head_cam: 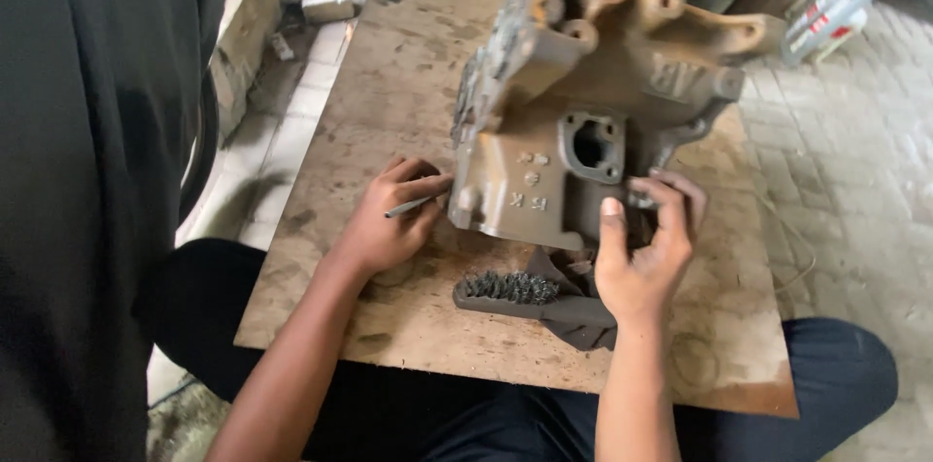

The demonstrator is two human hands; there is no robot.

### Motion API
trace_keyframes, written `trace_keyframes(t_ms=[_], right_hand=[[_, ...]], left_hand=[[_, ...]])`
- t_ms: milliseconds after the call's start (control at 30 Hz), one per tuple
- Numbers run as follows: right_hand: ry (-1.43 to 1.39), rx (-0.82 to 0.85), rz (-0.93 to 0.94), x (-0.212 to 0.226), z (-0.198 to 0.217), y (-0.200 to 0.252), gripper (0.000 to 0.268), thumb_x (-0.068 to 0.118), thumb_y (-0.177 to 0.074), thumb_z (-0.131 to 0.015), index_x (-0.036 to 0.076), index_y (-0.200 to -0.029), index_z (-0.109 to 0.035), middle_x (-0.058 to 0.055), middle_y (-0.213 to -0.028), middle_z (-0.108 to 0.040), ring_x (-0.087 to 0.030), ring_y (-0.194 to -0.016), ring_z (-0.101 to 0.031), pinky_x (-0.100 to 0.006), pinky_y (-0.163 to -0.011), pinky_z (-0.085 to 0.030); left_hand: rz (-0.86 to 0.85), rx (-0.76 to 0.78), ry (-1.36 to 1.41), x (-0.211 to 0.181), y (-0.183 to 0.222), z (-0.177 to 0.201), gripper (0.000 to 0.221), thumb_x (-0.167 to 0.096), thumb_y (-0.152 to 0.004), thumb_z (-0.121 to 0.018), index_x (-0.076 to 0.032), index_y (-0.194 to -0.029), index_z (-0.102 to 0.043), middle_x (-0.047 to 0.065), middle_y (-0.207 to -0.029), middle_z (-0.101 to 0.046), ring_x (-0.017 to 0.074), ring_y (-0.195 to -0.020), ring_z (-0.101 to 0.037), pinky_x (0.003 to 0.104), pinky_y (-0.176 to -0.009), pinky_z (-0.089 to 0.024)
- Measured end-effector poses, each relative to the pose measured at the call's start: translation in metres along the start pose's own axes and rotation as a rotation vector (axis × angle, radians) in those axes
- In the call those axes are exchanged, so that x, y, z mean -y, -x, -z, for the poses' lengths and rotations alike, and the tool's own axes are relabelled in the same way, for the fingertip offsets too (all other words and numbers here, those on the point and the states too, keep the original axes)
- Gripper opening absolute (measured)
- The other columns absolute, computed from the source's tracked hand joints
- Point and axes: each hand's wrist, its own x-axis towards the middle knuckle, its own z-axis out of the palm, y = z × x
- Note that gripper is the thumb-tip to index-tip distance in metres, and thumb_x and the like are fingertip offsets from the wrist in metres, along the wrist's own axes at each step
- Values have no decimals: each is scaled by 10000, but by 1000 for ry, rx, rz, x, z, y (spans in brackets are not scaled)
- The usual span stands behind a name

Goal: Cleaning and marking an engine casing using a marker, wire brush, and sandpaper in a garage setting.

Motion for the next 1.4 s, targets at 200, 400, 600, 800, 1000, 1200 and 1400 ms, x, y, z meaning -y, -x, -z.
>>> trace_keyframes(t_ms=[200, 400, 600, 800, 1000, 1200, 1400], right_hand=[[-16, 15, -2, -4, 3, -4, 209, 34, -905, -727, 10, -1092, -637, -187, -1147, -534, -439, -1100, -586, -530, -988, -453], [-11, -19, -50, 20, 20, -10, 162, 67, -919, -730, 36, -1070, -679, -165, -1159, -587, -397, -1090, -631, -512, -991, -494], [-412, 108, -78, 65, 48, 3, 340, 97, -880, -658, 37, -1212, -623, -60, -1007, -623, -117, -760, -613, -245, -640, -557], [-354, 309, 6, 81, 67, -7, 243, 174, -906, -651, 19, -1088, -695, -68, -795, -670, -156, -583, -521, -278, -537, -441], [-376, -37, 23, 24, 83, -26, 151, 180, -1019, -571, 76, -1031, -680, -40, -1007, -618, -61, -651, -468, -210, -581, -427], [-500, 12, -42, 27, 92, -56, 173, 128, -1109, -459, 0, -1100, -575, -141, -1182, -608, -154, -840, -627, -245, -713, -544], [51, 69, -218, 26, 50, -33, 118, 77, -991, -572, -11, -1032, -639, -128, -1016, -554, -200, -773, -564, -321, -578, -499]], left_hand=[[86, -68, 147, -38, -5, 19, 313, -38, -787, -593, -119, -1003, -805, 139, -898, -714, 387, -830, -708, 470, -789, -574], [125, -348, 40, -52, 10, 50, 107, -96, -875, -624, -130, -932, -708, 115, -787, -654, 347, -759, -668, 422, -776, -532], [-311, -83, -253, -145, -2, 39, 128, -113, -696, -534, -153, -813, -504, 7, -672, -472, 164, -615, -392, 325, -621, -369], [-519, 265, -251, -203, -29, 18, 256, -259, -826, -691, -68, -952, -576, 123, -956, -637, 298, -835, -559, 410, -826, -412], [-616, -313, -285, -209, -109, 56, 132, -214, -925, -634, -84, -948, -639, 80, -934, -664, 193, -802, -502, 331, -768, -369], [5, -175, -32, -180, -175, 56, 520, -310, -942, -664, 148, -1189, -652, 236, -1089, -669, 322, -921, -693, 393, -796, -582], [-53, -228, 69, -179, -163, 57, 402, -67, -825, -537, 70, -1191, -633, 199, -1059, -665, 299, -853, -650, 365, -746, -556]])
